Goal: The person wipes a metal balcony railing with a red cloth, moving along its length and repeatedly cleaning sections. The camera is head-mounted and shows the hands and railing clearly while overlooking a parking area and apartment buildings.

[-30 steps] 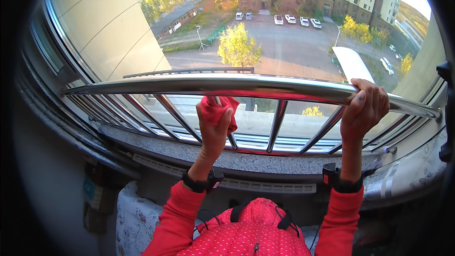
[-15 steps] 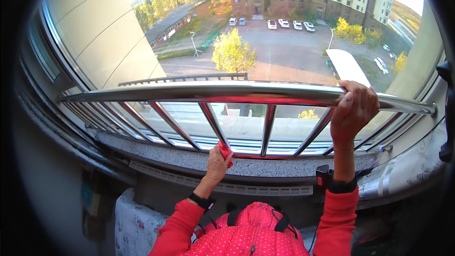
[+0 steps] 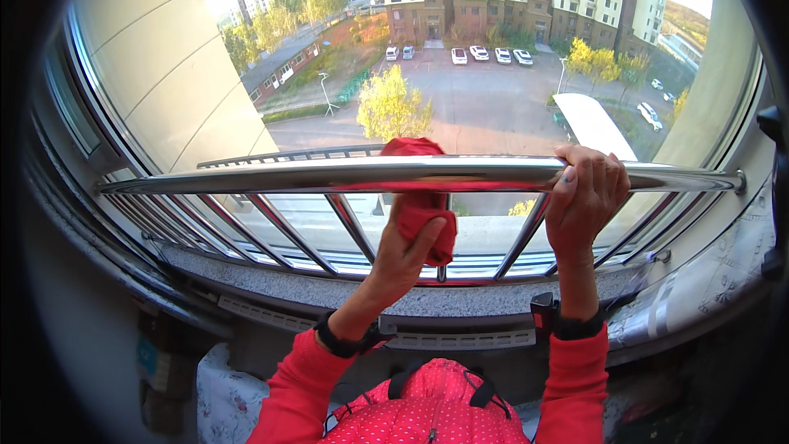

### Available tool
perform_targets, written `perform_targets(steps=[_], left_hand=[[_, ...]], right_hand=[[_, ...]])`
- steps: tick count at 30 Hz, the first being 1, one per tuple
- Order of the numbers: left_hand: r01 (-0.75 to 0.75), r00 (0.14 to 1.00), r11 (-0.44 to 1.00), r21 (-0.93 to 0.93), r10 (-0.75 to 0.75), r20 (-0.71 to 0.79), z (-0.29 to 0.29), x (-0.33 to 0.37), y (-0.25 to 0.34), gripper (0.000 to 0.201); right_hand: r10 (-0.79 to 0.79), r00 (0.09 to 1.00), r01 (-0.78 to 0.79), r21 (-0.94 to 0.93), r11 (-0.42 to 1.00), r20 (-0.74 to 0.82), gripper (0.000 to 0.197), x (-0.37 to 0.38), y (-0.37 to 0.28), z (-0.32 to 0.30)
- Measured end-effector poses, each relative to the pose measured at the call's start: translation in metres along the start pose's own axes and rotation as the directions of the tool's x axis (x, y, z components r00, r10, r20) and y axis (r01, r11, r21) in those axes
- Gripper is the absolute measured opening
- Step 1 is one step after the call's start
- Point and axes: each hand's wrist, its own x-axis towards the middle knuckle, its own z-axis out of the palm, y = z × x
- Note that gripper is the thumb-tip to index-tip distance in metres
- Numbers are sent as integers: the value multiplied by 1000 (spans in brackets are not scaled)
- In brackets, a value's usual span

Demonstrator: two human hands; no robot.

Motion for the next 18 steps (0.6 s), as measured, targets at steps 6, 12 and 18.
perform_targets(steps=[6,12,18], left_hand=[[-93,990,969,228,114,-81,22,20,-26,56],[-3,997,929,370,33,-75,9,-12,-83,51],[44,997,929,366,-20,-69,-7,-54,-160,51]], right_hand=[[20,1000,-20,4,1000,-7,26,1,-2,-1],[14,1000,-14,-5,1000,-11,28,1,-2,1],[5,1000,-5,-31,1000,-21,29,0,-2,2]])
